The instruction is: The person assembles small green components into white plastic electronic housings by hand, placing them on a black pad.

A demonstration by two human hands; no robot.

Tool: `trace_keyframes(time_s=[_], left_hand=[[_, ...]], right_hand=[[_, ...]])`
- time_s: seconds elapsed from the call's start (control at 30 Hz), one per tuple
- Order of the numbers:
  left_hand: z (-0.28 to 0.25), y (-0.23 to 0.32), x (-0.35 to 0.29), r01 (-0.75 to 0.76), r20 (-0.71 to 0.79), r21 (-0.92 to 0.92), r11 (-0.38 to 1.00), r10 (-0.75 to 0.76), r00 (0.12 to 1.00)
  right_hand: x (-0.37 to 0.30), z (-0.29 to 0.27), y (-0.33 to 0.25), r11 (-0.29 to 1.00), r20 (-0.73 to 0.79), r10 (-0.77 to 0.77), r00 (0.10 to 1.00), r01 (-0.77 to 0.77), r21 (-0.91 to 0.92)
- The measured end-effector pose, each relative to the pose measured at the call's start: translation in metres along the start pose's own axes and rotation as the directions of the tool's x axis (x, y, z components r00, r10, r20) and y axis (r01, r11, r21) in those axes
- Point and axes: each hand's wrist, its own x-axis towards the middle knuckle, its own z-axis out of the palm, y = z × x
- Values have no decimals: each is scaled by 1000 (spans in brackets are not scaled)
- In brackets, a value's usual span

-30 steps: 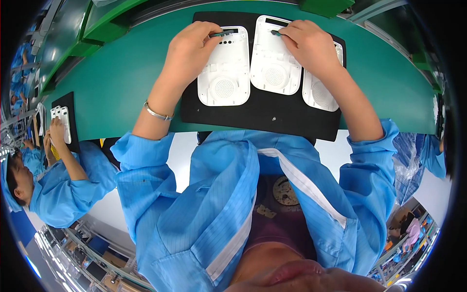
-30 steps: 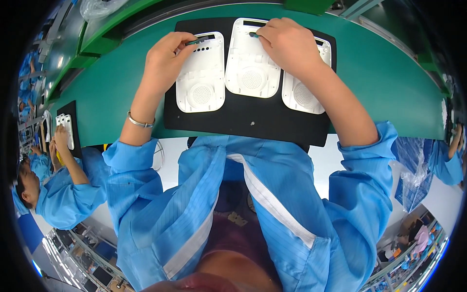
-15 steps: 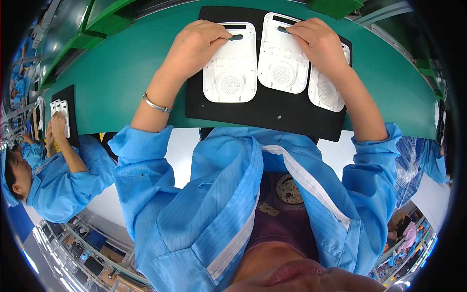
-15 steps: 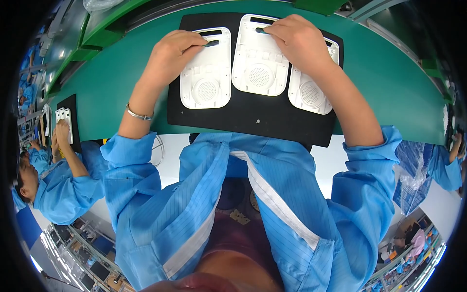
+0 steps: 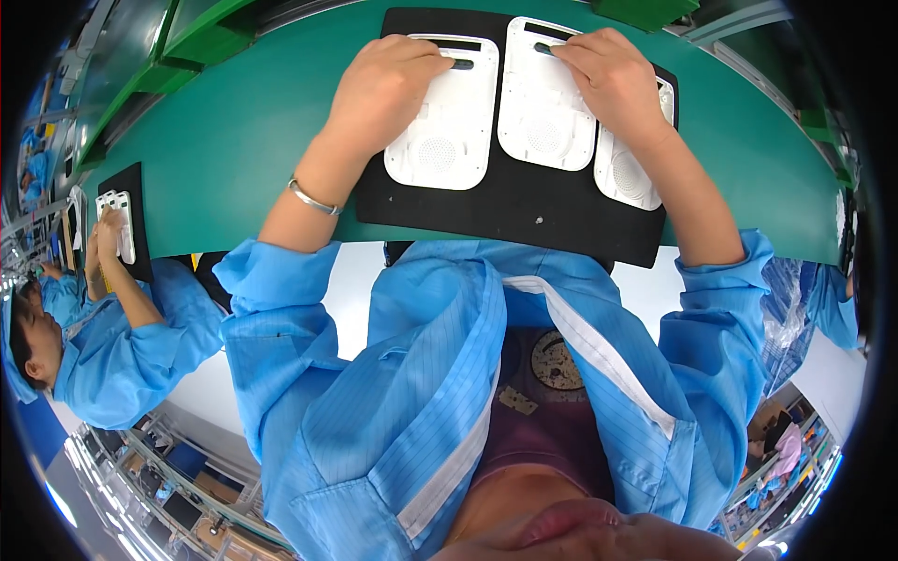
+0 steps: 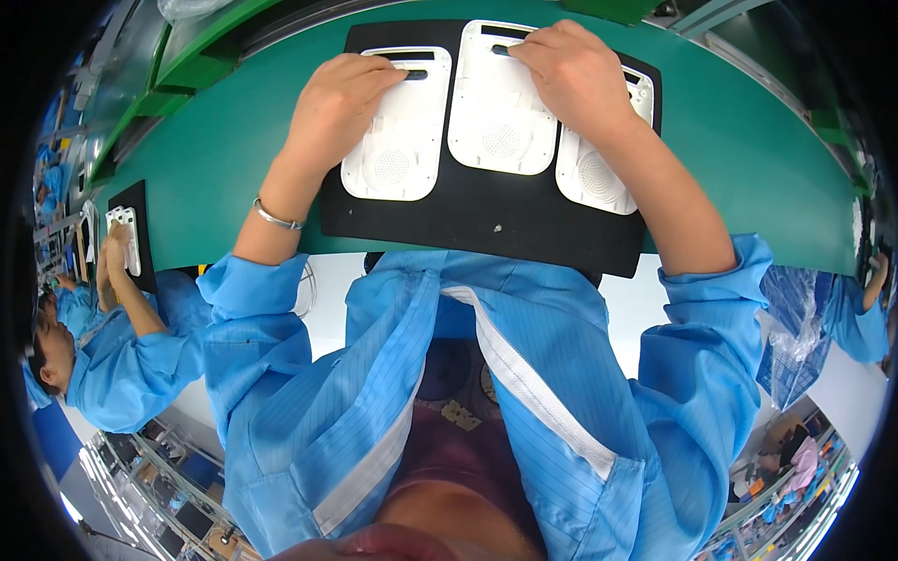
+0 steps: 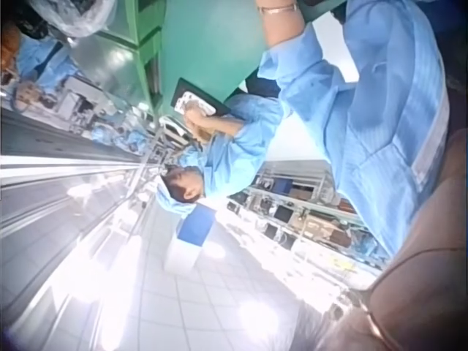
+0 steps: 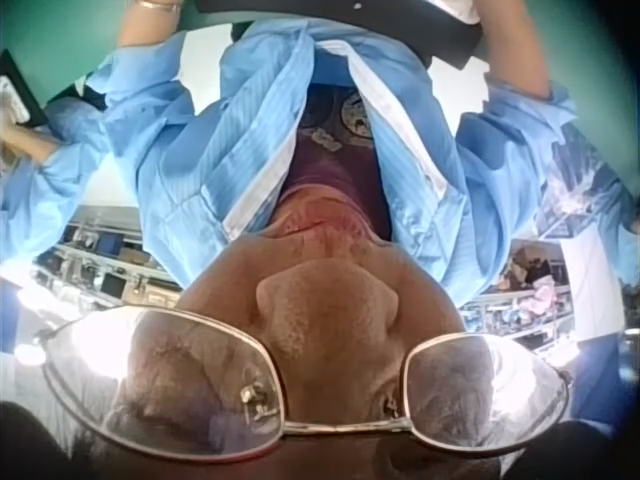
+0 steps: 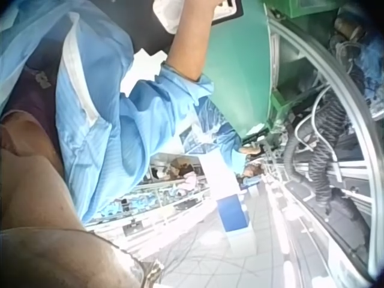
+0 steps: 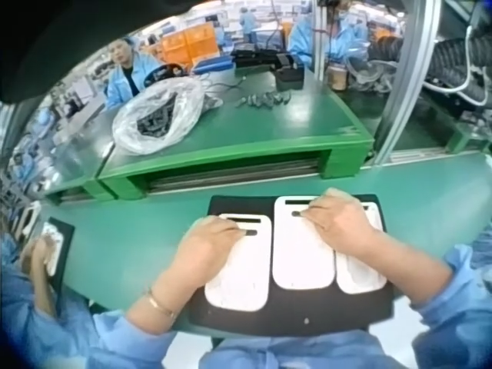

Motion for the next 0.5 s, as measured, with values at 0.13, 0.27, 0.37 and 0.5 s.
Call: trace_keyframes(time_s=[0.13, 0.27, 0.37, 0.5], left_hand=[[-4, 5, -1, 21, 42, 90, 996, -25, 999], [-15, 23, -9, 102, 42, 106, 989, -107, 993], [-13, 28, -12, 165, 115, 187, 968, -189, 975], [-14, 24, -14, 181, 158, 196, 964, -213, 964]], right_hand=[[-3, -2, 0, 1000, 50, 21, 999, -20, -24], [-8, -12, -11, 995, 91, 79, 993, -73, -73], [-16, -11, -13, 990, 173, 120, 978, -104, -98], [-18, -11, -14, 987, 159, 147, 976, -133, -95]])
